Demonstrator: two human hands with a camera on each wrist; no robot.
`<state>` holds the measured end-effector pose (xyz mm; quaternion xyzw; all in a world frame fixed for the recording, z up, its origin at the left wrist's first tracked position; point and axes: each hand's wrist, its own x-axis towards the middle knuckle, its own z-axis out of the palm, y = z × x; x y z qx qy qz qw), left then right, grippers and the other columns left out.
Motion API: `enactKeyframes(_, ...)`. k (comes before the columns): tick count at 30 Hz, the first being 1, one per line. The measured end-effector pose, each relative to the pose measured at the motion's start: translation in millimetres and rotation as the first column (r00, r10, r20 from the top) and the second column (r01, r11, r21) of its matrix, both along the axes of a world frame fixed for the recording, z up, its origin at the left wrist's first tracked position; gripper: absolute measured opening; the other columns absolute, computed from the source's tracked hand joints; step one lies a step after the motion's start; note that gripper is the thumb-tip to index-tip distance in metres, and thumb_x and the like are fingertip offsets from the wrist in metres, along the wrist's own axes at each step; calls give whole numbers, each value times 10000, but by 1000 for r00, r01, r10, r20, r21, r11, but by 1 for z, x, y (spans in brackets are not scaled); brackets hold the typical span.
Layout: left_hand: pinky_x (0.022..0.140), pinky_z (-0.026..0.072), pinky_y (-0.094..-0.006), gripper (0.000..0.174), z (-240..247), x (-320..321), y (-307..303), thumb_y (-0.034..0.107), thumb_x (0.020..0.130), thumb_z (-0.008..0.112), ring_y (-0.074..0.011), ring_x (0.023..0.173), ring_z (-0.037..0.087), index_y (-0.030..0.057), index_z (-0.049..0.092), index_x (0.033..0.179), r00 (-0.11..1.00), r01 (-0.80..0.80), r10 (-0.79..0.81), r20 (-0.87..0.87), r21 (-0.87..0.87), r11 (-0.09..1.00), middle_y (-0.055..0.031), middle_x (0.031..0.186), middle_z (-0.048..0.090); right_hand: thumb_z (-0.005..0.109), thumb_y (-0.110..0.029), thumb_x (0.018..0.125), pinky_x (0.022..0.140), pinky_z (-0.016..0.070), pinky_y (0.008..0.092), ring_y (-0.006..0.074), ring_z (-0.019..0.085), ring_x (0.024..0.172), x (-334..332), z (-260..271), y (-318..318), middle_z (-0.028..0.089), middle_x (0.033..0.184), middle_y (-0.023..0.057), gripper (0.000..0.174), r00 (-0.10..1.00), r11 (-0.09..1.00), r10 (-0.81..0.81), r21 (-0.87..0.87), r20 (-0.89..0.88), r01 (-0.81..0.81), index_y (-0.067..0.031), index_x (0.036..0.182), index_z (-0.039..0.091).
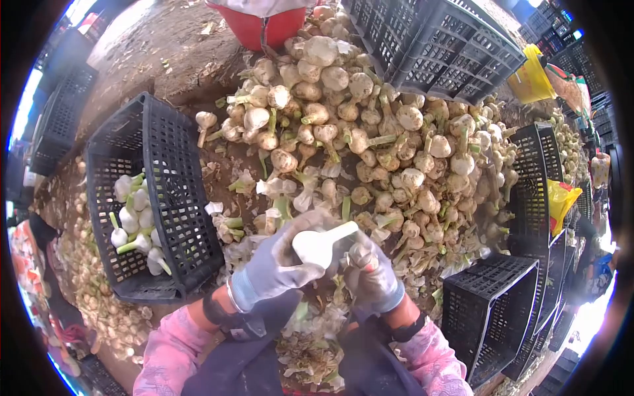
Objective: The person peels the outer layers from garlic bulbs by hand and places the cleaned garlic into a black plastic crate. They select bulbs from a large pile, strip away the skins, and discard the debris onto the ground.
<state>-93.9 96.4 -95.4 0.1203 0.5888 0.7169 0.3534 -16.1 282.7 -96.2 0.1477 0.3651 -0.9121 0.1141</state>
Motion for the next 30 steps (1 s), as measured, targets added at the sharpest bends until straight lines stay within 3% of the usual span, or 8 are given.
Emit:
enactKeyframes(2, 940, 475, -333, 928, -1, 4, -5, 276, 645, 926, -167, 1117, 541, 43, 430, 1394, 994, -61, 52, -91, -101, 993, -58, 1245, 525, 637, -416, 948, 868, 459, 248, 102, 580, 983, -6, -20, 3, 631, 1057, 13, 520, 988, 998, 67, -8, -139, -69, -13, 1255, 518)
enactKeyframes(3, 904, 489, -327, 809, 6, 2, -6, 246, 648, 920, -194, 1043, 591, 34, 519, 1318, 862, -125, -4, -507, -221, 967, -83, 1170, 580, 640, -397, 948, 878, 466, 259, 111, 592, 980, -11, -21, 0, 642, 1047, 14, 495, 983, 996, 53, -58, -176, -64, -13, 1240, 532)
enactKeyframes(6, 900, 499, -339, 748, 13, 2, -9, 239, 638, 919, -252, 1050, 615, 26, 575, 1267, 611, -160, -206, -764, -375, 913, -136, 1159, 606, 630, -295, 963, 888, 479, 277, 121, 610, 975, -15, -20, -10, 654, 1047, 25, 383, 998, 987, 12, -159, -57, -21, -12, 1214, 565)
enactKeyframes(10, 860, 520, -361, 537, 16, -4, -22, 117, 726, 841, -315, 1011, 643, 38, 636, 1216, 784, -15, -89, -615, -161, 987, -162, 1143, 631, 591, -201, 977, 904, 483, 293, 131, 616, 990, -19, -10, -3, 657, 1076, 41, 293, 1000, 995, 16, 98, 16, -18, 2, 1189, 589)
enactKeyframes(15, 763, 522, -309, 269, 15, -3, -32, 59, 727, 826, -226, 842, 659, 26, 689, 956, 752, -205, 64, -656, -139, 969, -107, 952, 664, 604, -265, 973, 902, 472, 307, 152, 608, 991, -14, -1, -11, 649, 1071, 51, 332, 997, 993, -73, 93, -8, 73, 2, 1170, 606)
enactKeyframes(20, 702, 516, -293, 267, 23, 3, -26, 106, 709, 846, -202, 784, 658, -2, 681, 889, 787, -304, 39, -615, -332, 893, -107, 895, 674, 653, -339, 933, 870, 471, 339, 223, 602, 982, -9, 7, -17, 640, 1046, 92, 338, 940, 655, -15, 707, -341, 267, -38, 1086, 658)
enactKeyframes(23, 671, 518, -295, 225, 23, 5, -27, 99, 725, 827, -208, 741, 664, -7, 687, 866, 831, -304, 78, -550, -332, 893, -108, 862, 687, 696, -312, 898, 854, 478, 358, 266, 603, 971, -4, 12, -24, 635, 1043, 111, 309, 885, 443, 11, 795, -466, 413, -52, 1062, 668)
enactKeyframes(30, 641, 528, -314, 107, 19, 10, -21, 22, 734, 742, -240, 689, 666, -6, 660, 796, 748, -356, 89, -658, -285, 890, -122, 795, 682, 693, -291, 896, 844, 480, 370, 270, 604, 942, -1, 14, -29, 633, 994, 100, 278, 869, 345, 18, 818, -495, 459, -56, 1042, 670)
